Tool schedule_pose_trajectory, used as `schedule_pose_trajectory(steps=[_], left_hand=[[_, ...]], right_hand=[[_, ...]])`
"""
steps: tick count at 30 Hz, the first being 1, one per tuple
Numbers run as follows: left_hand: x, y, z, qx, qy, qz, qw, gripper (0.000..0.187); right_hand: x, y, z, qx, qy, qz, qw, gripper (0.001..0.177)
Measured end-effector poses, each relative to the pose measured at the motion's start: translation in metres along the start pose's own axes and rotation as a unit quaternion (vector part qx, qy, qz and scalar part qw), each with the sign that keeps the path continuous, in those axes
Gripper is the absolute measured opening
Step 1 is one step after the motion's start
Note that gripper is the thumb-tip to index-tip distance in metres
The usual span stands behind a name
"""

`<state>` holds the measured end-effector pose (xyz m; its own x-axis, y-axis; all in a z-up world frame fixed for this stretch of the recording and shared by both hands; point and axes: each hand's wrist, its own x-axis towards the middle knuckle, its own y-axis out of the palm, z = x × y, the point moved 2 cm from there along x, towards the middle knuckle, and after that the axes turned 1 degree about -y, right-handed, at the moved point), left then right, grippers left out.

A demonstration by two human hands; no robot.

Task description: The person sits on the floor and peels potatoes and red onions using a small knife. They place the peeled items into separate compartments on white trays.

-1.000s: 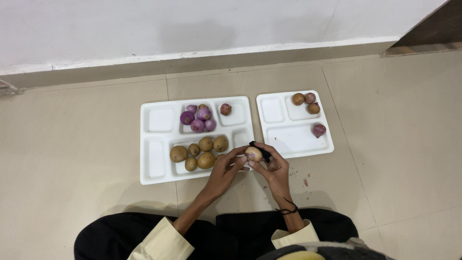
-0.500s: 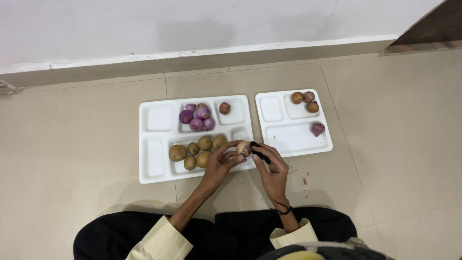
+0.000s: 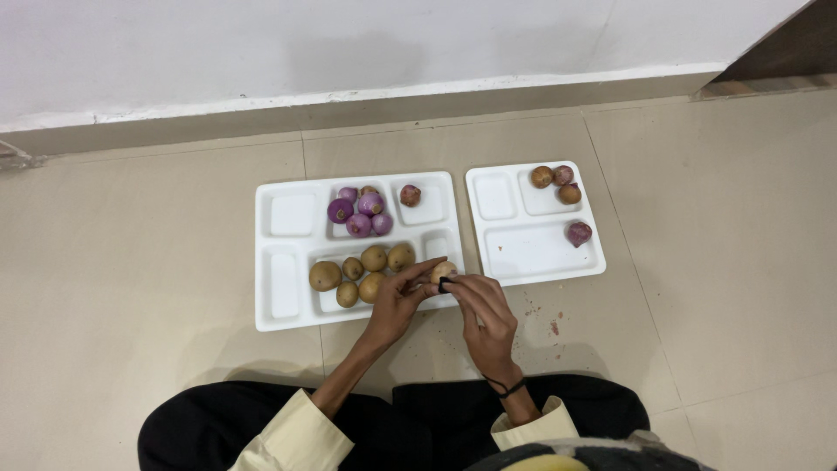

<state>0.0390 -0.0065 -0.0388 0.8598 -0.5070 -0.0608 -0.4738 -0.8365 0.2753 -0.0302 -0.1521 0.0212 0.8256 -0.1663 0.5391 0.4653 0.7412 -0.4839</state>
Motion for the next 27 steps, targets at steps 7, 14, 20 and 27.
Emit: schedule_pose_trajectory(steps=[7, 14, 20, 27], left_hand=[[0.0, -0.001, 0.004, 0.018, -0.014, 0.013, 1.0, 0.047], [0.001, 0.0, 0.011, -0.009, -0.014, 0.016, 1.0, 0.045], [-0.001, 0.0, 0.006, -0.014, -0.03, 0.017, 0.999, 0.046], [0.0, -0.004, 0.01, -0.005, -0.026, 0.014, 1.0, 0.048]], right_hand=[[-0.006, 0.005, -0.003, -0.033, -0.038, -0.022, 0.998, 0.024], [-0.002, 0.0, -0.007, 0.021, 0.089, -0.044, 0.995, 0.021], [-0.001, 0.001, -0.004, 0.007, 0.07, -0.041, 0.997, 0.021], [-0.003, 0.002, -0.003, -0.005, 0.034, -0.035, 0.999, 0.018]])
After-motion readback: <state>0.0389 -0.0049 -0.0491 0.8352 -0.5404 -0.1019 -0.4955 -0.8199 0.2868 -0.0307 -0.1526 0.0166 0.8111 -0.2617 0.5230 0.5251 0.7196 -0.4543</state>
